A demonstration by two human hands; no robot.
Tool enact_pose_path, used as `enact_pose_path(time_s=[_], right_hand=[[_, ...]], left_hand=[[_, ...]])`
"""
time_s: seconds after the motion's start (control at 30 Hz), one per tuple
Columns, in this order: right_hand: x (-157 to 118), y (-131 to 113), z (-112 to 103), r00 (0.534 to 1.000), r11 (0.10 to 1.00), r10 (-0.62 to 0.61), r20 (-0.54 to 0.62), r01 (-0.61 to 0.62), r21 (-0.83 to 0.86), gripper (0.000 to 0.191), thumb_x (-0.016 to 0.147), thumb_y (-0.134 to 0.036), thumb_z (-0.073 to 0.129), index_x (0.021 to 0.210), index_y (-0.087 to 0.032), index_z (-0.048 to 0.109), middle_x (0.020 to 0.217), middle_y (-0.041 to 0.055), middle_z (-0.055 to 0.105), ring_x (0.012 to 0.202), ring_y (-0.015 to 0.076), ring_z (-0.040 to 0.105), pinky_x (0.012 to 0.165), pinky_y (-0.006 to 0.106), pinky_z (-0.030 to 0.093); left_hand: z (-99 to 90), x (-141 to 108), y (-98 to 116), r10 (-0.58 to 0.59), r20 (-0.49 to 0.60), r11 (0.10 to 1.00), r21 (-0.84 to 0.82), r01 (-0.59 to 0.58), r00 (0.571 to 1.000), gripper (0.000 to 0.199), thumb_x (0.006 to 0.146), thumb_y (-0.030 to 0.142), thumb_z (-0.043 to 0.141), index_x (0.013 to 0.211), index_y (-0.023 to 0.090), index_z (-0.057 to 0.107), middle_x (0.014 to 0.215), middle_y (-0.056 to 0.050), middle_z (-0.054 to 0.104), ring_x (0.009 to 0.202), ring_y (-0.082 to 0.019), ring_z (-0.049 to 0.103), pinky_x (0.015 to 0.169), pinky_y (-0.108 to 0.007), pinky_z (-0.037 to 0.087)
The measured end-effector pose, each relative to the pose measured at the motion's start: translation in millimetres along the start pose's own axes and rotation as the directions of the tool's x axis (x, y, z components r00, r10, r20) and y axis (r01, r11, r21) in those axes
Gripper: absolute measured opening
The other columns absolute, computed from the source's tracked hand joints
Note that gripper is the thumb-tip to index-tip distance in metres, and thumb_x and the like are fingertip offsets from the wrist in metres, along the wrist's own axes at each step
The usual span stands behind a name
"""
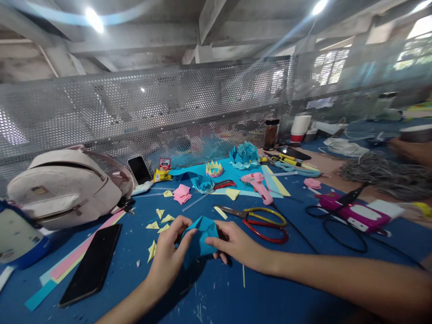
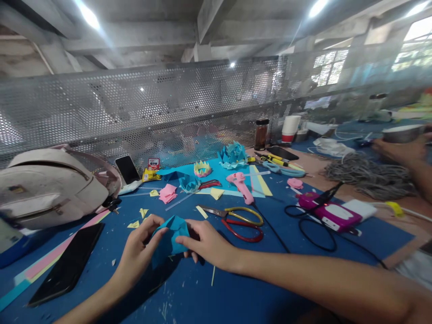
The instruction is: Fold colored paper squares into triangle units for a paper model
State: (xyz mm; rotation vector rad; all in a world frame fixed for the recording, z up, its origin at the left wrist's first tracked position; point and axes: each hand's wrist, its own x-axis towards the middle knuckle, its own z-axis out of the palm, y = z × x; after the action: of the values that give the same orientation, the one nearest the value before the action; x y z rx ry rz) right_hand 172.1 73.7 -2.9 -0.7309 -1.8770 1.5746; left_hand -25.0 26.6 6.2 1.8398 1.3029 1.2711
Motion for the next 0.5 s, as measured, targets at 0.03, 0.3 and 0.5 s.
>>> enact_pose_path(time_s=[0.03,0.3,0.5], right_hand=[[0.3,-0.4,0.0,1.0,1.0,-0.013,-0.005,0.013,0.012,0.043,0.087,-0.058,0.068,0.093,-0.016,0.059,0.068,-0.0015,0.062,0.047,0.0086,0.055,0.045,0.018,0.043],[2.2,-5.4,-5.5,0.999,0.997,-0.053,-0.011,0.052,-0.06,0.042,0.088,-0.056,0.066,0.077,-0.017,0.056,0.069,-0.0031,0.052,0.054,0.0106,0.053,0.052,0.022,0.046],[9.3,0.0,-11.2,0.975,0.981,-0.17,-0.141,0.154,-0.113,0.025,0.094,-0.045,0.059,0.101,-0.02,0.06,0.097,0.0042,0.061,0.089,0.0192,0.059,0.081,0.03,0.052]], left_hand=[[-1.0,0.1,0.7,0.001,-0.009,1.0,0.011,-0.001,1.0,0.029,0.099,0.046,0.05,0.085,0.021,0.056,0.072,0.003,0.051,0.061,-0.014,0.046,0.056,-0.023,0.037],[-9.0,12.7,-7.8,-0.013,-0.014,0.998,0.064,0.014,1.0,0.036,0.098,0.044,0.048,0.072,0.02,0.055,0.064,0.002,0.048,0.06,-0.015,0.047,0.055,-0.023,0.036],[-10.8,13.4,-10.6,0.009,0.015,0.999,0.033,-0.009,1.0,0.03,0.098,0.039,0.047,0.113,0.019,0.062,0.071,0.0,0.06,0.061,-0.016,0.054,0.054,-0.024,0.041]])
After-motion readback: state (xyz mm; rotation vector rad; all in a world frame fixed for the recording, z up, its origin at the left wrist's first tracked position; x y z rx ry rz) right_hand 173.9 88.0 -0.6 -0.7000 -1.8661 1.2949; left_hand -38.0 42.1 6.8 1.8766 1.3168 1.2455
